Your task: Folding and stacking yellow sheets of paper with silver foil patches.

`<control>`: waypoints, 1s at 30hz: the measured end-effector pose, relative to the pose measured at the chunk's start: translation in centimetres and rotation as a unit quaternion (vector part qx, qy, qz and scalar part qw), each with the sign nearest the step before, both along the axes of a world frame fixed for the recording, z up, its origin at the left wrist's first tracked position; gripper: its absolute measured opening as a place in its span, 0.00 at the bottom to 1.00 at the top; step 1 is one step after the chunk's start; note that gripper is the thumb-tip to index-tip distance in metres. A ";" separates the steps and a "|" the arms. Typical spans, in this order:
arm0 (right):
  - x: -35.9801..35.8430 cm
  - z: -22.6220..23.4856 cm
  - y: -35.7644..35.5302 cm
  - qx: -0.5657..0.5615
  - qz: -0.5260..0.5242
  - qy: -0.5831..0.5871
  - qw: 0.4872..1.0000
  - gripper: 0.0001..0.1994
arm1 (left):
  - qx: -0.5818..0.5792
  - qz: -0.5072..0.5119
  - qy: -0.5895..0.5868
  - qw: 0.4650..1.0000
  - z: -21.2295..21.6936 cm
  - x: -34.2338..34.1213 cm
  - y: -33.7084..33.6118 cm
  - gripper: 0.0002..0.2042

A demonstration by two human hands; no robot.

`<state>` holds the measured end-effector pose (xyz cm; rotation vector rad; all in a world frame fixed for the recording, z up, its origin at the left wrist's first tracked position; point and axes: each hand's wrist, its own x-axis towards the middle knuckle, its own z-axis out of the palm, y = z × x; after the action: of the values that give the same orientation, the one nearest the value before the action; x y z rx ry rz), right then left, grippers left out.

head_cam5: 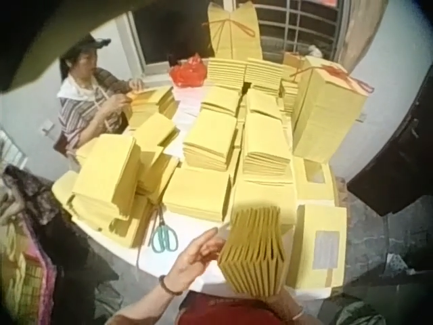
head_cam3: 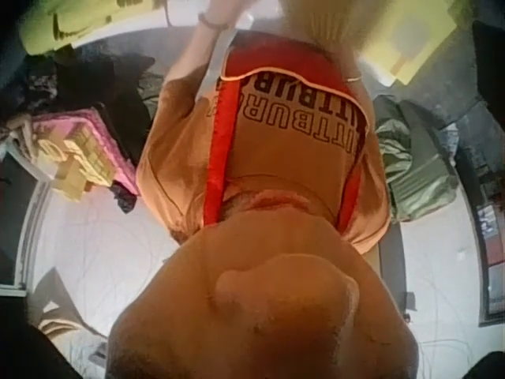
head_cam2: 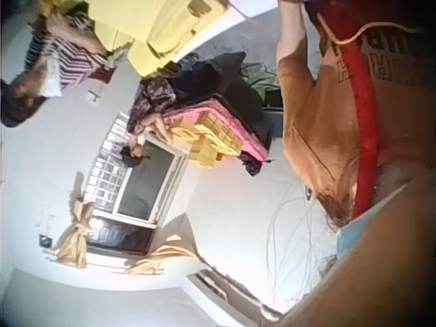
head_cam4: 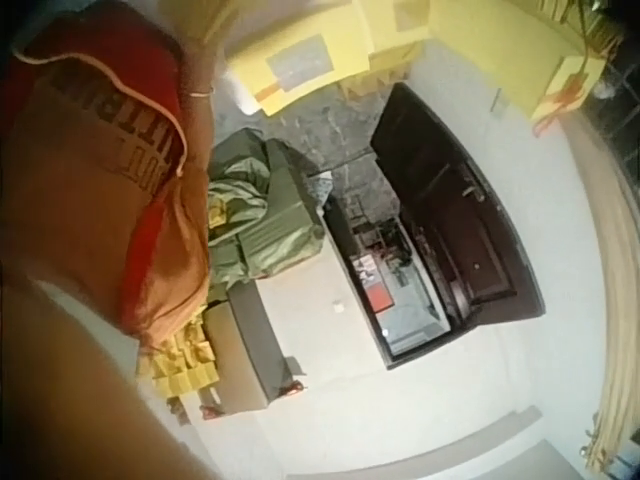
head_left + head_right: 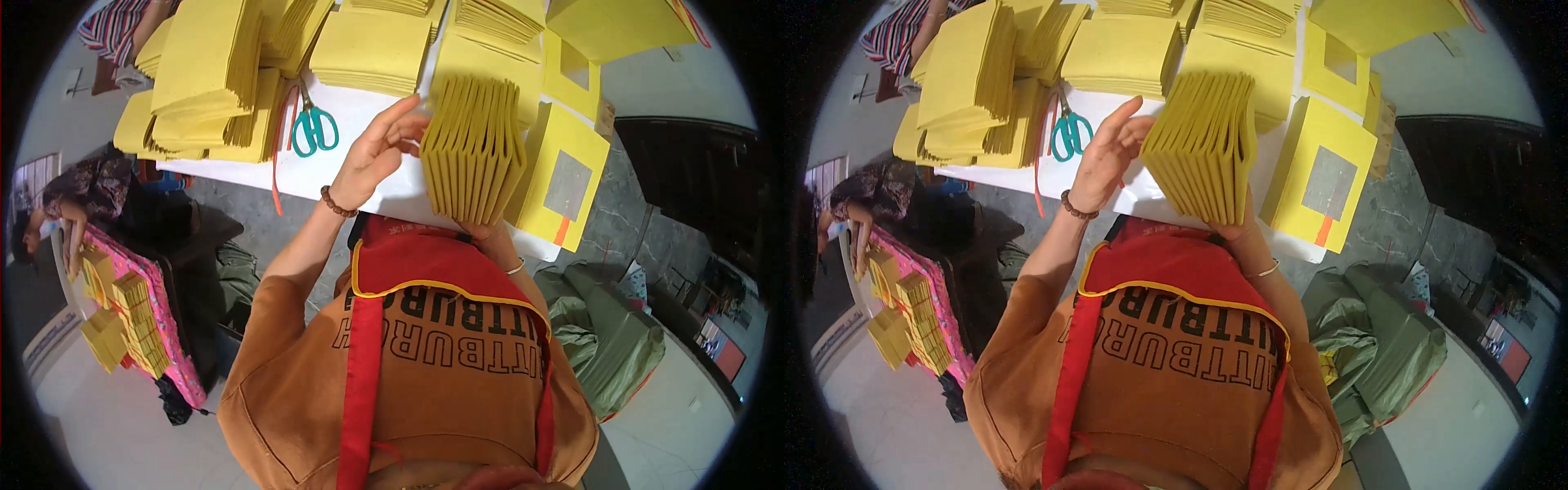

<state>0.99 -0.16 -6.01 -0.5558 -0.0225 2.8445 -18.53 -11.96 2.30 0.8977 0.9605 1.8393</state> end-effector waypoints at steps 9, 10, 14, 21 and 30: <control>-0.1 0.1 0.6 -0.174 0.065 0.069 0.980 0.23 | -0.129 0.127 0.155 0.971 3.4 1.6 1.0 0.19; -0.4 1.0 0.4 -0.128 0.065 0.049 0.988 0.22 | -0.143 0.143 0.180 0.963 3.3 1.8 1.1 0.19; -0.2 1.2 0.1 -0.046 0.072 0.015 0.996 0.21 | -0.191 0.180 0.229 0.937 3.2 2.6 1.2 0.19; -1.4 4.5 -0.1 -0.097 0.081 -0.136 0.983 0.20 | -0.230 0.270 0.274 0.894 2.5 4.0 1.5 0.18; -0.3 2.9 0.0 -0.053 0.148 -0.147 0.977 0.19 | -0.251 0.351 0.255 0.865 3.6 6.0 1.6 0.19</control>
<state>0.66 -0.14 -3.08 -1.0740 -0.0072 3.0298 -12.57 -10.32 5.88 0.7566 2.2203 1.7662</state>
